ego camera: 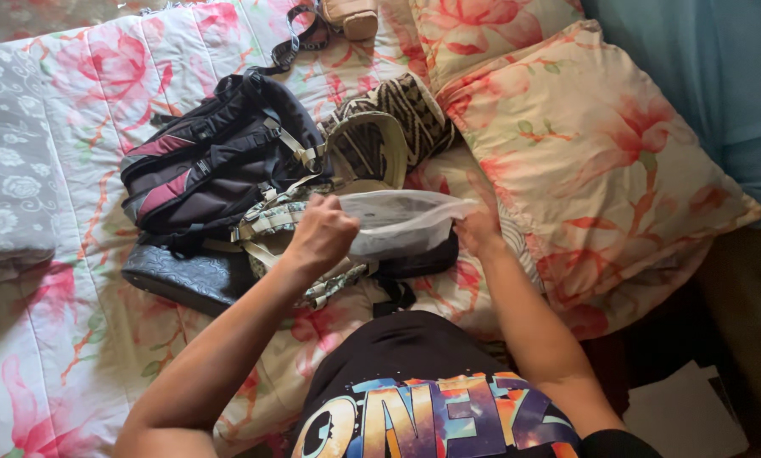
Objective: The person removes a black clutch from a plastic mailer, shows a decorative book, and places items into various backpacks and bags on a bed.
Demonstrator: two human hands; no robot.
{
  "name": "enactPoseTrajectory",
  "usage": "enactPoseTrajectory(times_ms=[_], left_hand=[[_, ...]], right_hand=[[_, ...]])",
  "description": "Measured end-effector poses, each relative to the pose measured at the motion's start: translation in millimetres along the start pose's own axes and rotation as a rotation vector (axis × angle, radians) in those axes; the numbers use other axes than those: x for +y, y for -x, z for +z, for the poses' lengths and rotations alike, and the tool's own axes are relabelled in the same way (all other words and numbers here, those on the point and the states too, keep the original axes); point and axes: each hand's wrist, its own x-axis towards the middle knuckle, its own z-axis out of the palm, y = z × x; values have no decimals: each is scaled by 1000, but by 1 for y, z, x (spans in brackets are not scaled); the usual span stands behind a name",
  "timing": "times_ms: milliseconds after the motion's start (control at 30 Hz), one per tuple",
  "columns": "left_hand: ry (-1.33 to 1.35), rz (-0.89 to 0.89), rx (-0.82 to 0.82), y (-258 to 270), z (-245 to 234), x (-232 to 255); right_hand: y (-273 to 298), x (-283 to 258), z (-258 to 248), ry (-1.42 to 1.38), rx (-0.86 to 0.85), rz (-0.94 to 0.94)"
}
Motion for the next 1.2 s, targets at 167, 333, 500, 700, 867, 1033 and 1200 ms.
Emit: enactPoseTrajectory(times_ms=[167, 333, 500, 700, 867, 1033, 1200], left_hand=[[49, -48, 132, -3, 10, -2], [30, -6, 265, -10, 29, -6], [229, 88, 130, -11, 49, -19], [271, 93, 209, 1, 56, -48], [395, -96, 294, 19, 14, -86], [693, -279, 440, 28, -37, -112], [1379, -227, 580, 34, -29, -142]], right_hand=[[-2, 44, -19, 113, 70, 63], [16, 46, -21, 196, -39, -148], [6, 49, -20, 802, -83, -173], [-11, 37, -7, 914, -202, -295], [18, -12, 33, 749, -534, -276], [72, -88, 88, 925, -265, -217], [108, -159, 129, 846, -240, -454]])
